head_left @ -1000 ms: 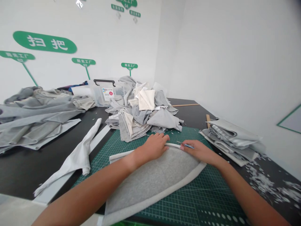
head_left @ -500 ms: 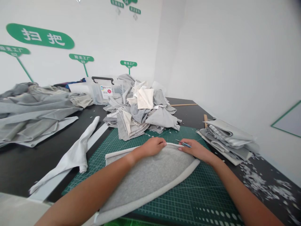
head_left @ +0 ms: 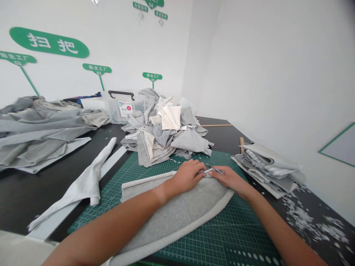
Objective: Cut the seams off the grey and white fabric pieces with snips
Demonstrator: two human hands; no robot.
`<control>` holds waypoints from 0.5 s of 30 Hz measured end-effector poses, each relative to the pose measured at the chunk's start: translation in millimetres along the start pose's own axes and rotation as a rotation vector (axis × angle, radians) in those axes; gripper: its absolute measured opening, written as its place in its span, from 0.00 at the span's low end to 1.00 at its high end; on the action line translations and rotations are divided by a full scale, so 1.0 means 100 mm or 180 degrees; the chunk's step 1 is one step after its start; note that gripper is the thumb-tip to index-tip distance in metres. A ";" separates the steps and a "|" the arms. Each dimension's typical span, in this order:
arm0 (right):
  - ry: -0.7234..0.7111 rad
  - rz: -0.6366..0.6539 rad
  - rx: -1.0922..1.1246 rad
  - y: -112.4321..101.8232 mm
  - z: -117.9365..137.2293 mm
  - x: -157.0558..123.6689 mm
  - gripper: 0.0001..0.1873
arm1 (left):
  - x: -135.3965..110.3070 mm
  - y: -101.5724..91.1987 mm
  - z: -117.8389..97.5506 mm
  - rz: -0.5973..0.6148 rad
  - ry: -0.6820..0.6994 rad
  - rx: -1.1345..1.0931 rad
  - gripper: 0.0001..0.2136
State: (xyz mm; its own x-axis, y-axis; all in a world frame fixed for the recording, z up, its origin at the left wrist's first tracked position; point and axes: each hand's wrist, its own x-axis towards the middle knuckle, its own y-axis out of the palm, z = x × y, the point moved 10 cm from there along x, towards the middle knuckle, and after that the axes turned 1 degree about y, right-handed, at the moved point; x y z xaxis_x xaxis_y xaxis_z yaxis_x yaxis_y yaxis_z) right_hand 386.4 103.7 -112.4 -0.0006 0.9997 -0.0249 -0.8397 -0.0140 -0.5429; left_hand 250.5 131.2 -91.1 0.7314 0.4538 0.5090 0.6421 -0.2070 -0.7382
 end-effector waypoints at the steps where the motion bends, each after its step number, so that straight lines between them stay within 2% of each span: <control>1: -0.0003 -0.0025 0.0016 0.00 0.00 0.00 0.22 | 0.01 0.01 0.00 -0.0021 0.0009 -0.0066 0.08; 7: -0.0030 -0.0237 0.0100 0.00 0.04 0.00 0.21 | -0.02 0.06 0.08 -0.0200 -0.0192 -0.0627 0.08; 15: -0.0155 -0.0418 0.0450 0.01 0.12 0.00 0.17 | -0.11 0.08 0.16 -0.0150 -0.0455 -0.1203 0.11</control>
State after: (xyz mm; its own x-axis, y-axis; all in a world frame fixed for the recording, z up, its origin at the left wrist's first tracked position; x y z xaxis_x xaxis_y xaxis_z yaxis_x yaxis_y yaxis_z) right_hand 379.1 103.6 -102.3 0.0905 0.9926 0.0808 -0.9022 0.1161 -0.4155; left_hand 243.9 138.8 -109.3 0.6770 0.5808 0.4520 0.7328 -0.4749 -0.4873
